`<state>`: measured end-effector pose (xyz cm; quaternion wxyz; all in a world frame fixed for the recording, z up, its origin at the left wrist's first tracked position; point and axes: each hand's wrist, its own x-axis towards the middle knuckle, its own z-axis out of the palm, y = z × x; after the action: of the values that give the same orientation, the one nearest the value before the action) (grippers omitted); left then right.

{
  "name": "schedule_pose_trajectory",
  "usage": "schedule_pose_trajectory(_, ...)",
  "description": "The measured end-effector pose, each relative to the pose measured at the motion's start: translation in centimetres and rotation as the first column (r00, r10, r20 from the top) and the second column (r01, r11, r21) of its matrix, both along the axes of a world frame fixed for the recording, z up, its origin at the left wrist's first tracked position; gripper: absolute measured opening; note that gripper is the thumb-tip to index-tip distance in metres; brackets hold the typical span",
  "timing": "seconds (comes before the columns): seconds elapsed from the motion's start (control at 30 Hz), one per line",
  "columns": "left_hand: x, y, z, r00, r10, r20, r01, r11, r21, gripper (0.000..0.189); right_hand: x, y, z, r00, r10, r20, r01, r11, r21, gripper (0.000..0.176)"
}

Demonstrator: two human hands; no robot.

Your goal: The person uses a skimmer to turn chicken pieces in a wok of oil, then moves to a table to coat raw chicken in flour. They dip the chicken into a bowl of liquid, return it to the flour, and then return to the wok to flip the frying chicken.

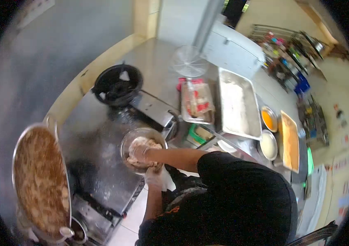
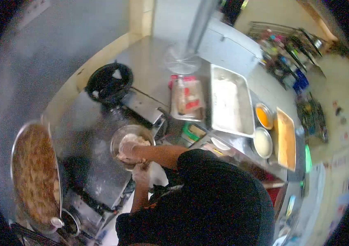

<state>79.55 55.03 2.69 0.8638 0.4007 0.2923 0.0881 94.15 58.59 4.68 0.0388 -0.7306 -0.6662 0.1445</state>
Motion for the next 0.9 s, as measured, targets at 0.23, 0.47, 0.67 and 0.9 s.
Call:
schedule_pose_trajectory(0.23,-5.2,-4.3,-1.3,0.938,-0.346,-0.019,0.336,0.895,0.294,0.037,-2.0,-13.9,2.0,0.942,-0.334,0.007,0.334,0.942,0.042,0.026)
schedule_pose_trajectory(0.47,-1.2,-12.4,7.1,0.817,-0.566,-0.111,0.441,0.738,-0.512,0.040,-5.5,-31.9,12.1,0.700,-0.694,-0.169,0.649,0.717,-0.256,0.074)
schedule_pose_trajectory(0.67,3.0,-24.4,10.0,0.646,-0.756,-0.109,0.685,0.636,-0.354,0.040,-8.2,-42.9,8.7,0.239,-0.960,-0.147,0.955,0.260,-0.144,0.095)
schedule_pose_trajectory(0.9,5.8,-36.3,8.4,0.400,-0.910,-0.110,0.816,0.408,-0.410,0.030,-6.9,-59.1,10.8,0.239,-0.966,-0.097,0.909,0.258,-0.327,0.067)
